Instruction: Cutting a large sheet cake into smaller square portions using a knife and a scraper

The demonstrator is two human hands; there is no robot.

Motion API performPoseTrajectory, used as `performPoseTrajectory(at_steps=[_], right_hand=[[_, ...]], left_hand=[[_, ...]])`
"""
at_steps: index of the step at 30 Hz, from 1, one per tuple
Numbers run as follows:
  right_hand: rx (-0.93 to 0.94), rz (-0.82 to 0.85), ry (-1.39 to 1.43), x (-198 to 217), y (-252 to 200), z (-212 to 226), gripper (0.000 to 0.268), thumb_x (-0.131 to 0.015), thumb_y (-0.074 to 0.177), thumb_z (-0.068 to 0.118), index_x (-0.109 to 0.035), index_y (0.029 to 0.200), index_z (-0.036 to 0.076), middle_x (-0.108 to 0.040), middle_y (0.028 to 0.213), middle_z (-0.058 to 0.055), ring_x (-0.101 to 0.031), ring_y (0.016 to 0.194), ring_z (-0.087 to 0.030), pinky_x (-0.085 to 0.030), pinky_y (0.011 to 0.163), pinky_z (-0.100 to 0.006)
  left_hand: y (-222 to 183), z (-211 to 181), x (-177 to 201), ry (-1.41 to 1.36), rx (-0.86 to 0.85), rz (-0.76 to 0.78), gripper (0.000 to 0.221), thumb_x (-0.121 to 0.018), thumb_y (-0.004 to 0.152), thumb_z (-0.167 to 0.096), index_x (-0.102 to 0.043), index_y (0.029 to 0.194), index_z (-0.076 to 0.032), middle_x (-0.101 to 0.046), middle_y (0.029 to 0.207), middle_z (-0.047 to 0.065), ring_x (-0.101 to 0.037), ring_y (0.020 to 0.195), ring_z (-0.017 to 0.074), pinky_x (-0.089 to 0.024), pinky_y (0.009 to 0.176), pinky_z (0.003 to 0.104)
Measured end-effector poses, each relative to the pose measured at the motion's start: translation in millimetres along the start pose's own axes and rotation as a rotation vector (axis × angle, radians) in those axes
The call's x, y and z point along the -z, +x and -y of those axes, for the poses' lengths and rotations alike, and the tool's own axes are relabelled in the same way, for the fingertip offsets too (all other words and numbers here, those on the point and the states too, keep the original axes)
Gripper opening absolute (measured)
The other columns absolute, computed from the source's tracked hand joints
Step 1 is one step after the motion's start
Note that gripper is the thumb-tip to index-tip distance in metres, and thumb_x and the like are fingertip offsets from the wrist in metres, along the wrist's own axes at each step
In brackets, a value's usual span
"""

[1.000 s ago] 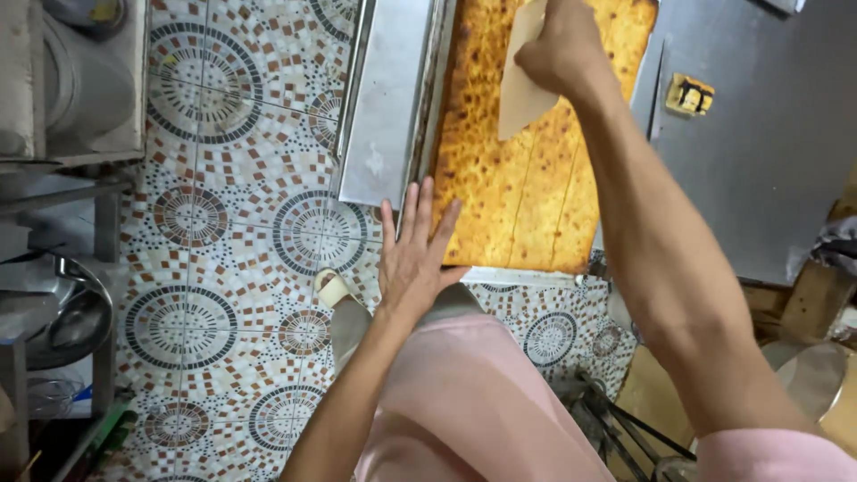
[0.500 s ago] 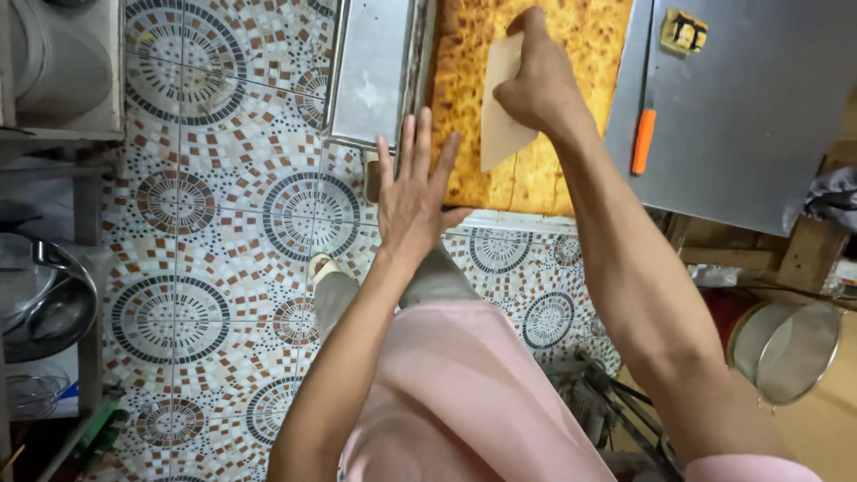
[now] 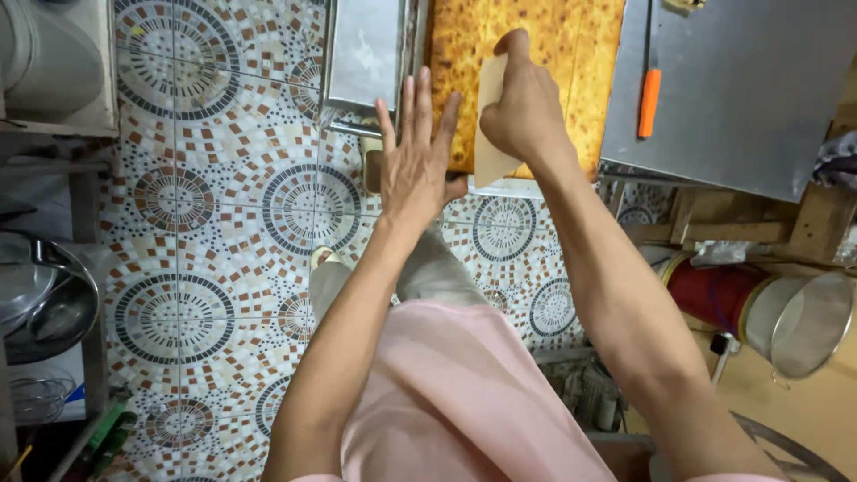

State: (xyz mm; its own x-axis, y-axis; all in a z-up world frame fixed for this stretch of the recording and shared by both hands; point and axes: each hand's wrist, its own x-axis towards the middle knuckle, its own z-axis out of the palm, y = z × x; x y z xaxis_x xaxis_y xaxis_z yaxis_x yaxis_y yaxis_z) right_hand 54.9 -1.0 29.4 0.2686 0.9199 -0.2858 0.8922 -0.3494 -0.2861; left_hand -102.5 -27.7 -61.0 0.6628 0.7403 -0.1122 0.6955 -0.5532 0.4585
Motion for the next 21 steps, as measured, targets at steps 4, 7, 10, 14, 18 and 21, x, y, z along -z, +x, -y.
performPoseTrajectory(at_steps=[4,7,10,14,18,21], right_hand=[[-0.054,-0.036,0.113,-1.8,-9.9,14.7,0.050,-0.050,0.079,-0.012,-0.037,0.123,0.008,-0.052,0.064,-0.014,-0.050,0.051,-0.028,-0.031,0.038,-0.043],[-0.083,-0.075,0.092,-10.1,-11.6,16.1,0.054,-0.053,0.079,-0.013,-0.037,0.125,0.010,-0.052,0.060,-0.012,-0.051,0.051,-0.030,-0.031,0.041,-0.045],[-0.079,-0.150,0.102,-17.3,-19.1,11.8,0.053,-0.056,0.079,-0.009,-0.038,0.124,0.012,-0.050,0.057,-0.011,-0.050,0.047,-0.033,-0.030,0.041,-0.046],[-0.185,-0.077,0.092,-27.3,-15.8,-1.1,0.064,-0.067,0.089,0.007,-0.032,0.142,0.019,-0.065,0.108,-0.038,-0.062,0.112,-0.059,-0.048,0.093,-0.066],[-0.193,-0.162,0.343,5.2,-53.0,-13.4,0.068,-0.071,0.086,0.008,-0.036,0.142,0.022,-0.066,0.113,-0.036,-0.060,0.116,-0.058,-0.047,0.098,-0.064],[-0.173,-0.503,0.682,25.0,-82.4,-92.4,0.069,-0.074,0.082,-0.003,-0.044,0.143,0.009,-0.056,0.131,-0.037,-0.046,0.130,-0.061,-0.032,0.109,-0.070]], left_hand=[[0.5,4.4,-16.3,-0.086,-0.029,-0.125,0.142,-0.101,0.085,-0.054,0.009,0.167,-0.019,0.017,0.170,0.027,0.003,0.165,0.0388,0.002,0.132,0.066],[1.7,3.1,-7.9,-0.067,-0.040,-0.103,0.143,-0.100,0.085,-0.060,0.009,0.168,-0.017,0.018,0.168,0.028,0.002,0.165,0.0412,0.001,0.132,0.068],[-0.8,2.2,0.7,0.011,-0.029,-0.066,0.136,-0.099,0.084,-0.060,-0.001,0.167,-0.012,0.012,0.167,0.028,-0.002,0.163,0.0426,-0.003,0.129,0.069],[-1.4,-4.7,20.1,-0.301,-0.021,-0.137,0.123,-0.096,0.061,-0.016,-0.025,0.161,-0.009,-0.002,0.169,0.028,-0.007,0.157,0.0425,0.002,0.123,0.070],[-5.5,-5.7,27.4,-0.251,-0.023,-0.143,0.116,-0.091,0.064,-0.023,-0.028,0.161,-0.011,-0.004,0.169,0.025,-0.005,0.158,0.0386,0.006,0.123,0.067],[-16.2,-9.5,41.0,-0.461,-0.002,-0.159,0.131,-0.097,0.063,-0.027,-0.016,0.165,-0.018,-0.009,0.168,0.028,-0.004,0.155,0.0467,0.006,0.122,0.066]])
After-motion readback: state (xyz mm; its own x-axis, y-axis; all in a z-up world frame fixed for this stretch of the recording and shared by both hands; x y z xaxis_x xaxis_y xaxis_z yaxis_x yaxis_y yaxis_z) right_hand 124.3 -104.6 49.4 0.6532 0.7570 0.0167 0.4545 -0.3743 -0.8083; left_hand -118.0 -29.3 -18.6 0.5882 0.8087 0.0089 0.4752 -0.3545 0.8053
